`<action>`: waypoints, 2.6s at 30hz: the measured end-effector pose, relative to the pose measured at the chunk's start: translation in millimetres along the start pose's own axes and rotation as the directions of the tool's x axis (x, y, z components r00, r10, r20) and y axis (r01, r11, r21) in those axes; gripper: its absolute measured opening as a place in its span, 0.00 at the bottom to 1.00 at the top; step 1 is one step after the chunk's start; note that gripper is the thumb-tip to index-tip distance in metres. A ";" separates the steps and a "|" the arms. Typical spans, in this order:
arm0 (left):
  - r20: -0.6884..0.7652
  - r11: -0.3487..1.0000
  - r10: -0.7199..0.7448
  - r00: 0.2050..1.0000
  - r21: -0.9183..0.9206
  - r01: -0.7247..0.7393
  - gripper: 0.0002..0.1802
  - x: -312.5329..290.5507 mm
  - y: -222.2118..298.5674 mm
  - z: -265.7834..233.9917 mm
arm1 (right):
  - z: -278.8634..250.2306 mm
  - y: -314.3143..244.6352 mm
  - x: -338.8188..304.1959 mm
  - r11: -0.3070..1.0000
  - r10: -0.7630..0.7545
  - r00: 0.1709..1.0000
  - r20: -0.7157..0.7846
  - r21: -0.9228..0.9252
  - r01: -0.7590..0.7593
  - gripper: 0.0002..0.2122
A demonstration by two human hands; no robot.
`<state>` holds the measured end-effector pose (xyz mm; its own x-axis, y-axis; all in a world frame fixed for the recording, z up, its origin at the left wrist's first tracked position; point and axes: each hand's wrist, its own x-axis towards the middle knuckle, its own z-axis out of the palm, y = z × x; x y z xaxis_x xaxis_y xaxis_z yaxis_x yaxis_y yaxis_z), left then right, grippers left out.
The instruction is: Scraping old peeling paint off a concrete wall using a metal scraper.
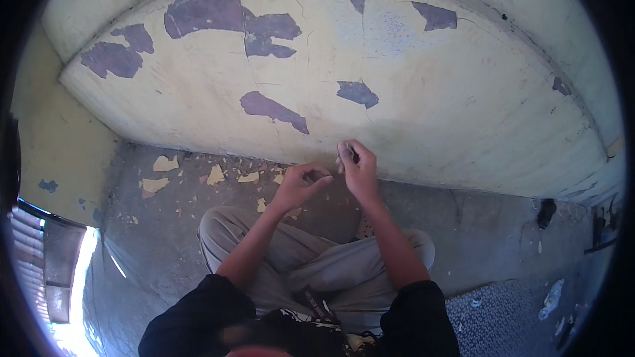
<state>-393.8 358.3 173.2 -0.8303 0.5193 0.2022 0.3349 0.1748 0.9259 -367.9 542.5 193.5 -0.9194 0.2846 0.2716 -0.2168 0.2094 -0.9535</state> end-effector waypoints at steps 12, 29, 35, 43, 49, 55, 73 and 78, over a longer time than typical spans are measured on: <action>0.361 0.935 0.104 0.927 0.283 -0.215 0.11 -12.4 -42.4 0.6 | 16.8 -165.0 92.8 0.646 -0.657 0.754 -0.026 -0.535 0.544 0.07; 0.371 0.938 0.075 0.926 0.290 -0.192 0.11 -15.6 -40.7 -0.2 | 32.0 -213.5 144.6 0.347 -0.879 0.476 -0.006 -0.693 0.632 0.08; 0.367 0.935 0.068 0.928 0.301 -0.187 0.12 -13.2 -46.9 -0.9 | 30.7 -220.9 151.1 0.289 -0.901 0.435 -0.006 -0.756 0.588 0.09; 0.397 0.932 0.060 0.916 0.306 -0.193 0.13 -16.8 -47.3 4.9 | 19.9 -203.3 148.0 0.256 -0.927 0.374 0.010 -0.711 0.654 0.08; 0.418 0.917 0.022 0.908 0.354 -0.185 0.15 -18.7 -45.8 1.7 | 29.4 -208.0 153.5 0.288 -0.930 0.366 -0.043 -0.703 0.650 0.09; 0.435 0.912 0.001 0.900 0.370 -0.180 0.14 -12.1 -48.2 4.1 | 21.0 -209.9 148.8 0.228 -0.937 0.350 -0.003 -0.763 0.604 0.09; 0.432 0.911 -0.013 0.902 0.377 -0.168 0.15 -20.8 -48.6 3.5 | 21.5 -175.8 144.1 0.278 -0.937 0.345 -0.059 -0.726 0.630 0.09; 0.447 0.906 -0.071 0.892 0.403 -0.130 0.16 -13.6 -36.3 1.0 | 24.8 -199.3 158.3 0.226 -0.952 0.304 -0.034 -0.749 0.623 0.09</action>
<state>-394.2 345.8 136.5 -0.5649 0.8247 -0.0277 0.5913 0.4280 0.6836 -478.4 522.6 423.3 -0.0615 -0.0810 0.9948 -0.3755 0.9254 0.0521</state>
